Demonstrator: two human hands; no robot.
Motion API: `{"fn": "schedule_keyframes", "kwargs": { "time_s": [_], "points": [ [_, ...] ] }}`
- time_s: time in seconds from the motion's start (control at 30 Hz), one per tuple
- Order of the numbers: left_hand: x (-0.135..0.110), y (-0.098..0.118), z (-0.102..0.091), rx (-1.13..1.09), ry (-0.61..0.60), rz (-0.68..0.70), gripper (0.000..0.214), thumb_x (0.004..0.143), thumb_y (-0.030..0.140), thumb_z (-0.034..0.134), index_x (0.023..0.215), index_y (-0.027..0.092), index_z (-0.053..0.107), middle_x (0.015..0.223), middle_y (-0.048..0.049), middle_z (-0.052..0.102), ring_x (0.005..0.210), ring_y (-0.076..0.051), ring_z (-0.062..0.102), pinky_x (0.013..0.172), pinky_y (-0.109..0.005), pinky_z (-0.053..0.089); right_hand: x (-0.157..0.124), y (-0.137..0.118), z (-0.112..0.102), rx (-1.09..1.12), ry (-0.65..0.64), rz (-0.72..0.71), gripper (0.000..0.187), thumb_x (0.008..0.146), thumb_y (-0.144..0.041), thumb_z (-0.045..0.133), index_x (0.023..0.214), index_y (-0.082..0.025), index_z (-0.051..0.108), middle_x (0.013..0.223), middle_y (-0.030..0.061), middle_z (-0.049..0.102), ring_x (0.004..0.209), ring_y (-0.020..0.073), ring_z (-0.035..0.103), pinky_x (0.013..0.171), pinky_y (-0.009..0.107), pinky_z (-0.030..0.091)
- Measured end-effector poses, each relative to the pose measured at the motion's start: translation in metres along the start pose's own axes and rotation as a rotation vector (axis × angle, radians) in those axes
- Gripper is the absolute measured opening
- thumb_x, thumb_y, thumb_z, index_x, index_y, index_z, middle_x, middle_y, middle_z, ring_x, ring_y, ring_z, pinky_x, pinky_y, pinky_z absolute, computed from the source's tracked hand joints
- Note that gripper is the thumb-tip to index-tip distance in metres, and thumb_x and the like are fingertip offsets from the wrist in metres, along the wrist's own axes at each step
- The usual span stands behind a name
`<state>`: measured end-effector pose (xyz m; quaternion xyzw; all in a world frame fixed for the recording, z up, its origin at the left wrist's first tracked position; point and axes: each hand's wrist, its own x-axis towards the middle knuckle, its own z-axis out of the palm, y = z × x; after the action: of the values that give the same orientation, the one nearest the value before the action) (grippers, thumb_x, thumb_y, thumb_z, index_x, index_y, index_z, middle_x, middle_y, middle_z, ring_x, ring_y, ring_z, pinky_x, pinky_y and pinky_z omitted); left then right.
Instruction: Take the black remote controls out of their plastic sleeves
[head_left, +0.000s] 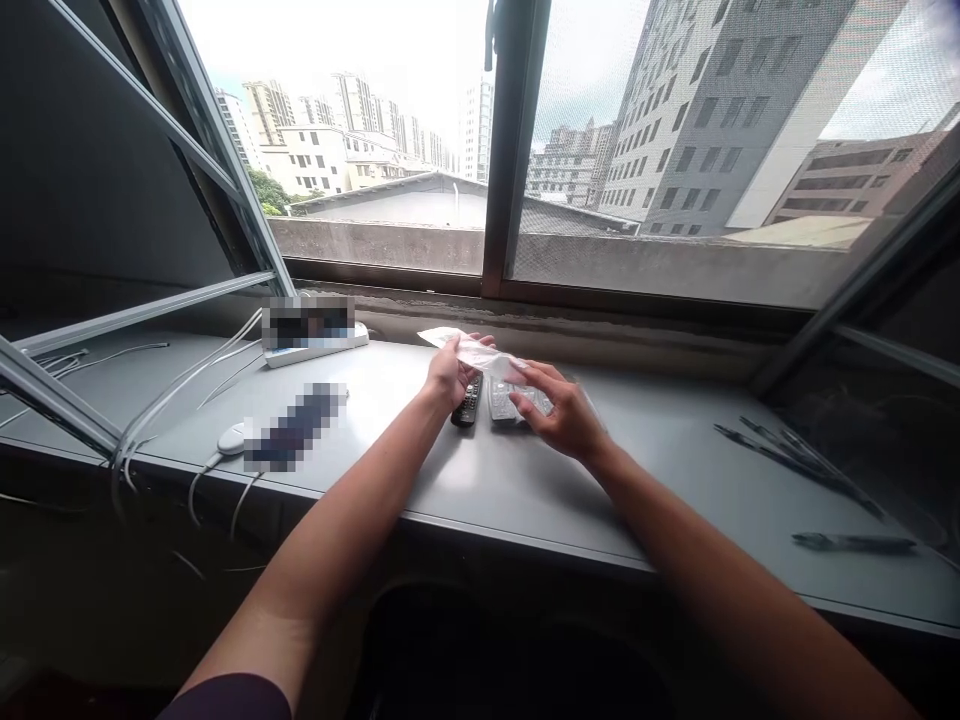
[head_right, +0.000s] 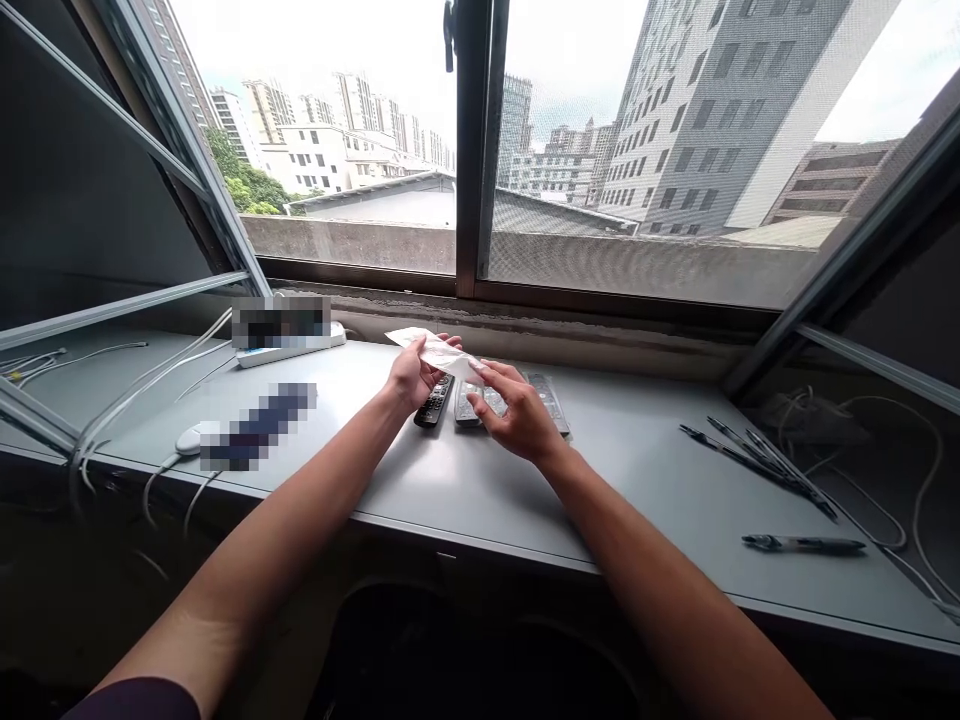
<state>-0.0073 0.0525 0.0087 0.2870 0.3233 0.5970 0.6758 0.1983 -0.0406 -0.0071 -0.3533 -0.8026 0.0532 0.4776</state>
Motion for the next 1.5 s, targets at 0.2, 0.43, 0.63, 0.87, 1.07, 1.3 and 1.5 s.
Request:
{"fn": "schedule_keyframes", "kwargs": {
  "time_s": [0.2, 0.43, 0.63, 0.87, 1.07, 1.3, 1.5],
  "points": [
    [0.010, 0.007, -0.011, -0.055, 0.135, 0.026, 0.039, 0.115, 0.035, 0.041, 0.120, 0.013, 0.073, 0.116, -0.0149, 0.084, 0.093, -0.019, 0.082, 0.076, -0.026, 0.063, 0.000, -0.002, -0.002, -0.016, -0.034, -0.026, 0.046, 0.107, -0.036, 0.066, 0.152, -0.026, 0.069, 0.141, 0.0108, 0.077, 0.145, 0.0326, 0.063, 0.123, 0.053, 0.054],
    [0.016, 0.009, -0.021, -0.177, 0.191, -0.032, 0.046, 0.114, 0.033, 0.036, 0.129, 0.009, 0.072, 0.111, -0.0170, 0.083, 0.084, -0.020, 0.082, 0.077, -0.029, 0.064, 0.001, 0.000, -0.004, -0.100, -0.057, -0.078, 0.037, 0.108, -0.034, 0.065, 0.142, -0.027, 0.076, 0.145, 0.0096, 0.075, 0.144, 0.0333, 0.064, 0.128, 0.062, 0.046],
    [0.020, 0.009, -0.028, -0.260, 0.186, -0.071, 0.048, 0.107, 0.026, 0.036, 0.134, 0.006, 0.071, 0.107, -0.0186, 0.083, 0.088, -0.023, 0.082, 0.078, -0.030, 0.065, 0.001, 0.001, -0.004, -0.155, -0.047, -0.114, 0.029, 0.108, -0.033, 0.067, 0.133, -0.027, 0.079, 0.141, 0.0087, 0.078, 0.140, 0.0332, 0.067, 0.131, 0.069, 0.036],
    [0.022, 0.012, -0.031, -0.241, 0.229, -0.056, 0.046, 0.103, 0.023, 0.040, 0.131, 0.008, 0.072, 0.102, -0.0165, 0.083, 0.085, -0.024, 0.083, 0.074, -0.030, 0.065, 0.003, -0.010, -0.007, -0.159, -0.024, -0.170, 0.037, 0.108, -0.037, 0.068, 0.144, -0.029, 0.074, 0.131, 0.0059, 0.083, 0.141, 0.0330, 0.069, 0.135, 0.069, 0.030],
    [0.023, 0.014, -0.033, -0.265, 0.253, -0.033, 0.046, 0.102, 0.022, 0.041, 0.134, 0.010, 0.071, 0.107, -0.0169, 0.084, 0.085, -0.022, 0.083, 0.073, -0.028, 0.065, 0.003, -0.012, -0.005, -0.145, -0.012, -0.189, 0.037, 0.108, -0.038, 0.070, 0.143, -0.027, 0.074, 0.127, 0.0061, 0.084, 0.139, 0.0322, 0.071, 0.135, 0.068, 0.033],
    [0.020, 0.018, -0.031, -0.279, 0.275, 0.003, 0.045, 0.102, 0.020, 0.040, 0.133, 0.010, 0.071, 0.108, -0.0161, 0.084, 0.086, -0.022, 0.083, 0.074, -0.028, 0.064, 0.003, -0.013, -0.006, -0.115, 0.011, -0.163, 0.034, 0.109, -0.038, 0.069, 0.140, -0.028, 0.076, 0.121, 0.0061, 0.086, 0.139, 0.0323, 0.071, 0.135, 0.068, 0.033],
    [0.014, 0.019, -0.028, -0.253, 0.287, 0.026, 0.048, 0.112, 0.035, 0.031, 0.129, 0.014, 0.071, 0.105, -0.0138, 0.083, 0.091, -0.021, 0.081, 0.075, -0.028, 0.063, 0.003, -0.010, -0.005, -0.099, -0.011, -0.145, 0.037, 0.108, -0.039, 0.068, 0.144, -0.027, 0.074, 0.132, 0.0079, 0.082, 0.138, 0.0327, 0.071, 0.133, 0.067, 0.037]
  ]
}}
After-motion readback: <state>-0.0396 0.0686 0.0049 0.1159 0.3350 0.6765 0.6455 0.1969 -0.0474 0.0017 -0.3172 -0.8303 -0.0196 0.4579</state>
